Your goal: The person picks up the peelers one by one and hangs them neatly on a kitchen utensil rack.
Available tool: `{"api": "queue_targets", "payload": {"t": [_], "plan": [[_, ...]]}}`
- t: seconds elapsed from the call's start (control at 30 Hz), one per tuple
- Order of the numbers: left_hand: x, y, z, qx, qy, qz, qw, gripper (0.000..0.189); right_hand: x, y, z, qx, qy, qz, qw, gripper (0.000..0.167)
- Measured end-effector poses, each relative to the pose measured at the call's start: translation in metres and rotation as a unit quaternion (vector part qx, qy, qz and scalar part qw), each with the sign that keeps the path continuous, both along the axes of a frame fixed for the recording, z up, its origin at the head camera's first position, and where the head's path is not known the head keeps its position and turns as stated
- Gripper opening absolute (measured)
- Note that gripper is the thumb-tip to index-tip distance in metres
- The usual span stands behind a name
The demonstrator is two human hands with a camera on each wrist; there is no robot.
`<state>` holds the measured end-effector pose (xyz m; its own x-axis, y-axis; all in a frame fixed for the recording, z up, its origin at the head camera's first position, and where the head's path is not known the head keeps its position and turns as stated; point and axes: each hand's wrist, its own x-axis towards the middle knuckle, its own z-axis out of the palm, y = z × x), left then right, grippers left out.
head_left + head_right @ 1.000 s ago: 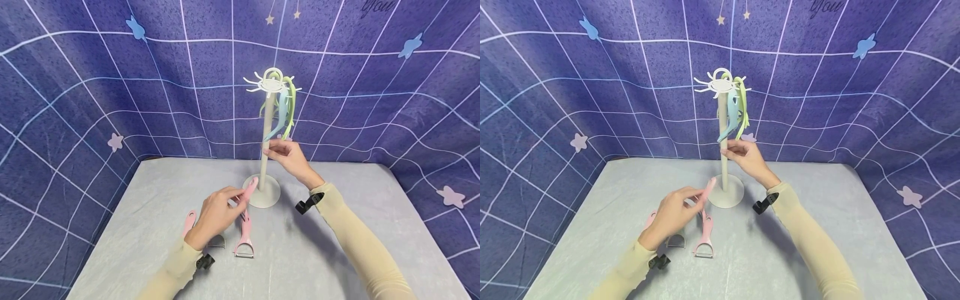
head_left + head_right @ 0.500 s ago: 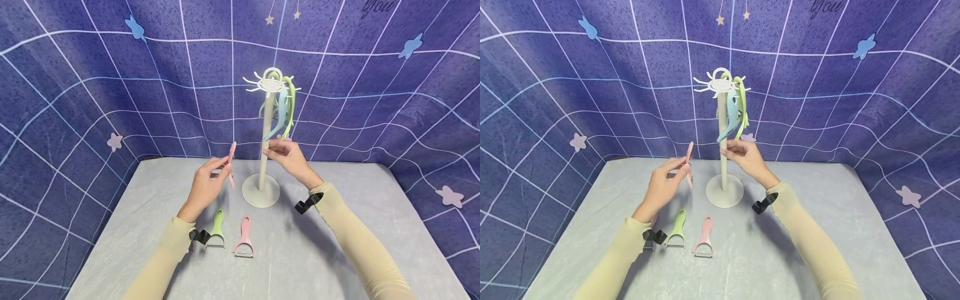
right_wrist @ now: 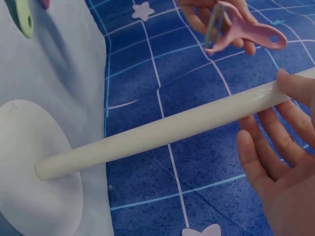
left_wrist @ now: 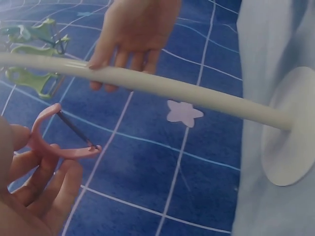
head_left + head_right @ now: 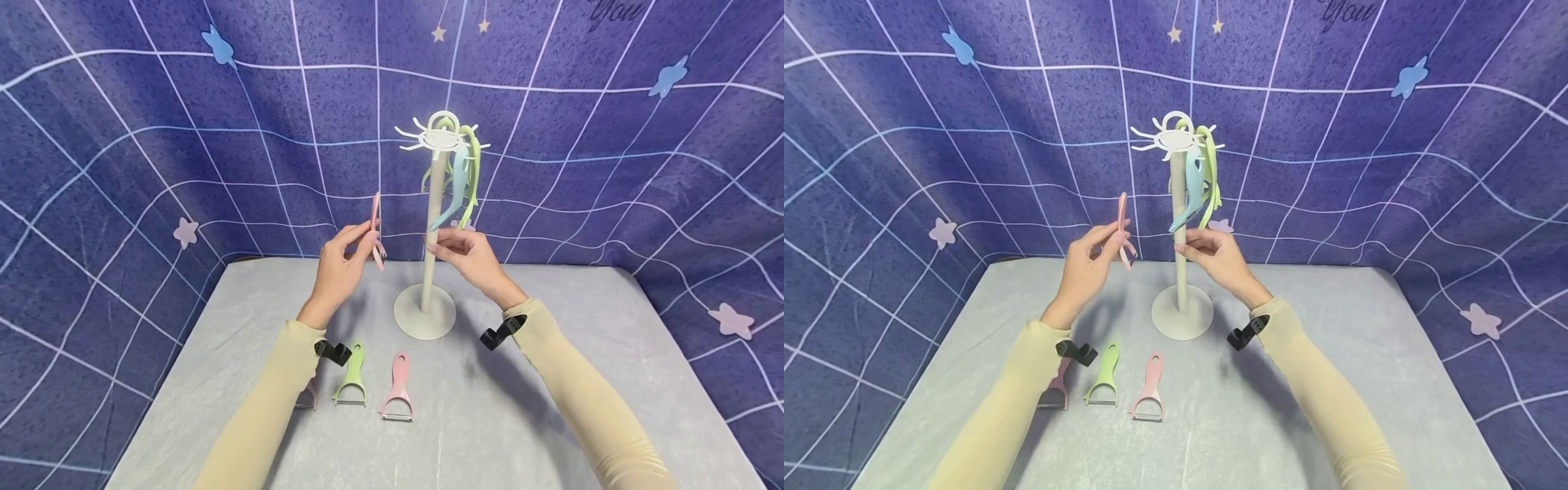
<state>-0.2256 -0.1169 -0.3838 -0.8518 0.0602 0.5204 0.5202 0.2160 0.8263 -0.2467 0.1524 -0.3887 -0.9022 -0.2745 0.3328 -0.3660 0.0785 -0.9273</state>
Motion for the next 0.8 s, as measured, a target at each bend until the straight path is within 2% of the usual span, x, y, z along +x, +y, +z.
{"api": "queue_targets", "payload": {"t": [0.13, 0.47, 0.8], "plan": [[-0.011, 0.003, 0.010, 0.005, 0.014, -0.011, 0.9998, 0.033, -0.001, 0.000, -0.002, -0.001, 0.002, 0.001, 1.0000, 0.023], [-0.036, 0.010, 0.037, 0.001, 0.036, -0.014, 0.9993, 0.033, -0.001, -0.001, -0.002, -0.003, 0.000, 0.000, 1.0000, 0.023], [-0.049, 0.022, 0.064, 0.014, 0.044, -0.028, 0.9985, 0.034, -0.004, -0.002, -0.007, -0.015, 0.018, -0.001, 0.9997, 0.023]]}}
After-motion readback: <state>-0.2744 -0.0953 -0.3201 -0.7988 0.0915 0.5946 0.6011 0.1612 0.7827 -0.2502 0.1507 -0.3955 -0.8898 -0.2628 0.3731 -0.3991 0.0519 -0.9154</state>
